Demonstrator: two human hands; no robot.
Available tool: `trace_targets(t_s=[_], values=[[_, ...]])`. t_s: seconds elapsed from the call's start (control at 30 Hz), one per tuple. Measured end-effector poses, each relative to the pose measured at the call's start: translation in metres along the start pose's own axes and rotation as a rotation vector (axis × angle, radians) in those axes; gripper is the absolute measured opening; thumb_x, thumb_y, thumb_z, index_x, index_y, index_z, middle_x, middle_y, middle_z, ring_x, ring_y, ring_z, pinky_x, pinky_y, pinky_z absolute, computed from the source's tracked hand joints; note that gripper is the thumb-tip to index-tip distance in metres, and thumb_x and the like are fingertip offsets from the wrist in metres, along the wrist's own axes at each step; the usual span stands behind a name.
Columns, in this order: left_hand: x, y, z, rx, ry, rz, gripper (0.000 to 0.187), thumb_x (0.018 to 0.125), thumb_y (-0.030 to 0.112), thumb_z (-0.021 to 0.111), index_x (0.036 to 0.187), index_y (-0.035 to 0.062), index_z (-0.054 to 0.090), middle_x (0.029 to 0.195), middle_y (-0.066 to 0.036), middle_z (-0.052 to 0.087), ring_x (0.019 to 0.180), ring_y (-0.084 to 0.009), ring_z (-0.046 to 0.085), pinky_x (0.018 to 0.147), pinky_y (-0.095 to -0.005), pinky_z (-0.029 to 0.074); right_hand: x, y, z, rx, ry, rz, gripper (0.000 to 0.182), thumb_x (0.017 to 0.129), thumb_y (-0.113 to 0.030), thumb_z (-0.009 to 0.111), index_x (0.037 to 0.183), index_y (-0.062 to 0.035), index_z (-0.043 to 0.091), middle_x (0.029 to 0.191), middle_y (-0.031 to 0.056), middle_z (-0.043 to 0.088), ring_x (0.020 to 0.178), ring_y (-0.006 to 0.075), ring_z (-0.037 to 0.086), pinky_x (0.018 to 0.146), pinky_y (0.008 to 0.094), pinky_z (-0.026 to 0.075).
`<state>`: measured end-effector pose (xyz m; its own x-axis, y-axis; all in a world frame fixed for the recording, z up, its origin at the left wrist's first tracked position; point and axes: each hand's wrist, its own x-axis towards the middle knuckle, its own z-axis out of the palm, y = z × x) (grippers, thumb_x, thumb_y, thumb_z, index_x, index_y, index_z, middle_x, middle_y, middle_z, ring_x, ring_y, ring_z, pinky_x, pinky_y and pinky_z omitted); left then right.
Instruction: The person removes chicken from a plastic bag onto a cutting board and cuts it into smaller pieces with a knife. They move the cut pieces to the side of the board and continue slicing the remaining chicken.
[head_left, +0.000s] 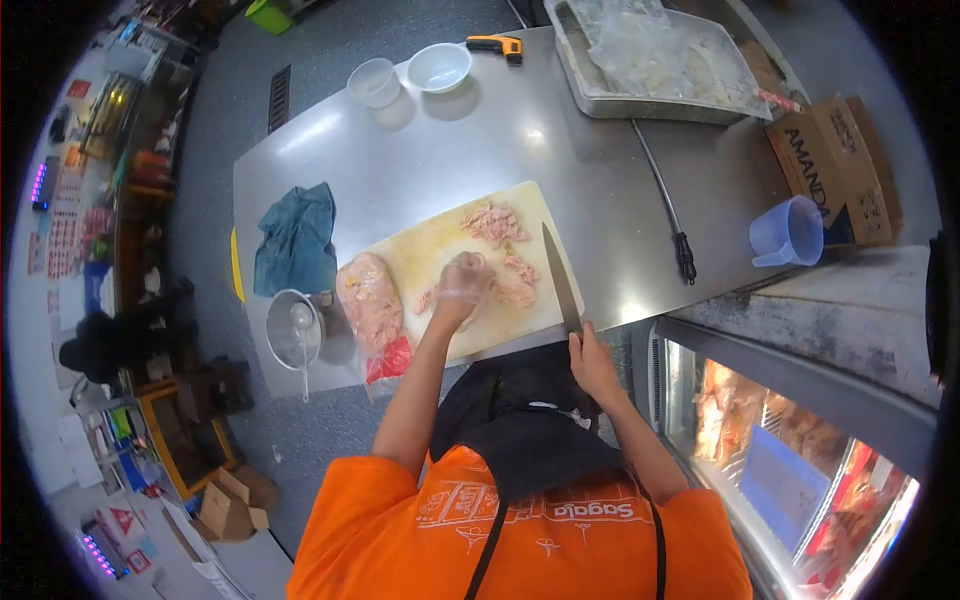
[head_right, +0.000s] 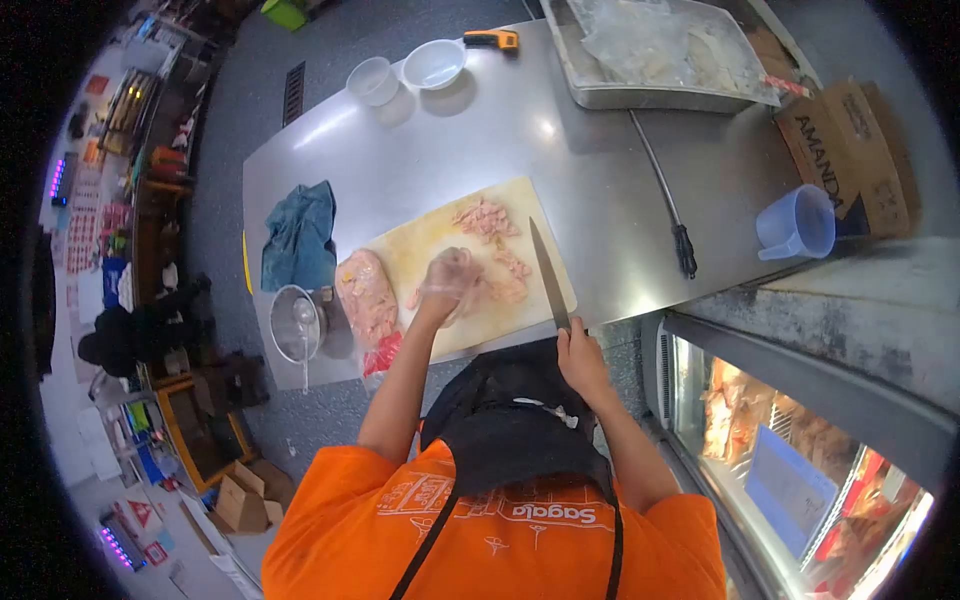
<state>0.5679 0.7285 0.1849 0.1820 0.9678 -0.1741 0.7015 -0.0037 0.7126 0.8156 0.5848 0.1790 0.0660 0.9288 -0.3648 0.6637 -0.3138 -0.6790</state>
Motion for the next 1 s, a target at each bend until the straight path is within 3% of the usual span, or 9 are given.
trace_targets(t_s=[0.07, 0.23, 0.3, 0.4, 0.63, 0.7, 0.8, 0.93, 1.0], values=[[0.001, -0.002, -0.001, -0.324, 0.018, -0.081, 0.021, 0.089, 0.025, 0.065, 0.091, 0.0034, 0.065, 0.084, -0.018, 0.068, 0.077, -0.0327, 0.067, 0.071, -0.0426, 0.053, -0.001, -0.003, 0.000, 0.008, -0.003, -0.008, 0.032, 0.102, -0.026, 0.046, 0.118, 0.0008, 0.046, 0.077, 0.0322, 0.063, 0.078, 0.0538, 0.062, 0.070, 0.0613, 0.047], [0.002, 0.005, 0.014, 0.413, 0.334, 0.182, 0.023, 0.092, 0.023, 0.062, 0.093, 0.0012, 0.065, 0.086, -0.018, 0.068, 0.080, -0.0324, 0.068, 0.074, -0.0406, 0.053, -0.001, -0.014, -0.004, -0.049, -0.051, -0.024, 0.031, 0.102, -0.026, 0.047, 0.118, -0.0003, 0.046, 0.076, 0.0320, 0.063, 0.077, 0.0529, 0.062, 0.070, 0.0615, 0.047], [0.000, -0.024, 0.065, 0.948, 0.081, 0.395, 0.024, 0.093, 0.020, 0.056, 0.087, 0.0003, 0.068, 0.086, -0.021, 0.069, 0.081, -0.0334, 0.067, 0.076, -0.0425, 0.053, 0.002, -0.007, 0.001, -0.005, -0.050, -0.060, 0.031, 0.101, -0.026, 0.048, 0.118, -0.0004, 0.046, 0.077, 0.0321, 0.064, 0.076, 0.0527, 0.062, 0.070, 0.0614, 0.047], [-0.004, 0.000, 0.079, 0.634, 0.002, 0.323, 0.026, 0.093, 0.016, 0.050, 0.081, 0.0020, 0.069, 0.084, -0.021, 0.068, 0.078, -0.0316, 0.067, 0.075, -0.0433, 0.053, 0.006, -0.016, -0.004, 0.004, -0.104, -0.015, 0.032, 0.102, -0.025, 0.048, 0.121, 0.0011, 0.048, 0.082, 0.0333, 0.064, 0.082, 0.0541, 0.061, 0.073, 0.0594, 0.046], [0.014, 0.004, 0.022, 0.828, -0.185, 0.384, 0.018, 0.093, 0.016, 0.058, 0.079, 0.0057, 0.065, 0.079, -0.013, 0.065, 0.073, -0.0234, 0.065, 0.068, -0.0348, 0.053, 0.017, -0.018, -0.005, 0.032, -0.077, -0.020, 0.031, 0.102, -0.026, 0.047, 0.117, 0.0013, 0.048, 0.093, 0.0309, 0.066, 0.092, 0.0535, 0.060, 0.081, 0.0583, 0.046], [0.011, -0.002, 0.014, -0.546, 0.021, -0.056, 0.017, 0.094, 0.015, 0.066, 0.089, 0.0008, 0.059, 0.077, -0.007, 0.062, 0.072, -0.0155, 0.062, 0.064, -0.0323, 0.054, 0.020, -0.012, -0.001, 0.042, 0.048, -0.155, 0.028, 0.102, -0.024, 0.046, 0.116, -0.0002, 0.047, 0.080, 0.0321, 0.064, 0.077, 0.0544, 0.061, 0.071, 0.0610, 0.047], [0.004, 0.007, -0.003, -1.158, 0.136, -0.303, 0.017, 0.088, 0.006, 0.071, 0.091, 0.0009, 0.055, 0.077, 0.000, 0.058, 0.072, -0.0101, 0.058, 0.064, -0.0279, 0.052, 0.018, -0.026, -0.008, 0.001, -0.017, -0.104, 0.028, 0.102, -0.025, 0.046, 0.116, -0.0013, 0.047, 0.080, 0.0319, 0.064, 0.079, 0.0545, 0.061, 0.072, 0.0608, 0.047], [-0.032, -0.020, -0.036, -1.146, 0.321, -0.107, 0.019, 0.089, 0.010, 0.072, 0.098, -0.0001, 0.059, 0.081, -0.001, 0.063, 0.073, -0.0102, 0.060, 0.065, -0.0275, 0.052, 0.011, -0.033, 0.012, -0.089, -0.201, -0.158, 0.027, 0.101, -0.025, 0.047, 0.115, -0.0026, 0.049, 0.080, 0.0308, 0.065, 0.079, 0.0528, 0.062, 0.074, 0.0596, 0.049], [-0.054, -0.022, -0.066, -0.714, 0.418, -0.106, 0.023, 0.091, 0.015, 0.071, 0.107, 0.0006, 0.064, 0.085, -0.003, 0.066, 0.075, -0.0097, 0.061, 0.068, -0.0268, 0.051, 0.012, -0.031, 0.030, -0.305, -0.556, -0.316, 0.026, 0.099, -0.024, 0.049, 0.114, -0.0030, 0.050, 0.080, 0.0297, 0.065, 0.081, 0.0500, 0.064, 0.075, 0.0584, 0.050]])
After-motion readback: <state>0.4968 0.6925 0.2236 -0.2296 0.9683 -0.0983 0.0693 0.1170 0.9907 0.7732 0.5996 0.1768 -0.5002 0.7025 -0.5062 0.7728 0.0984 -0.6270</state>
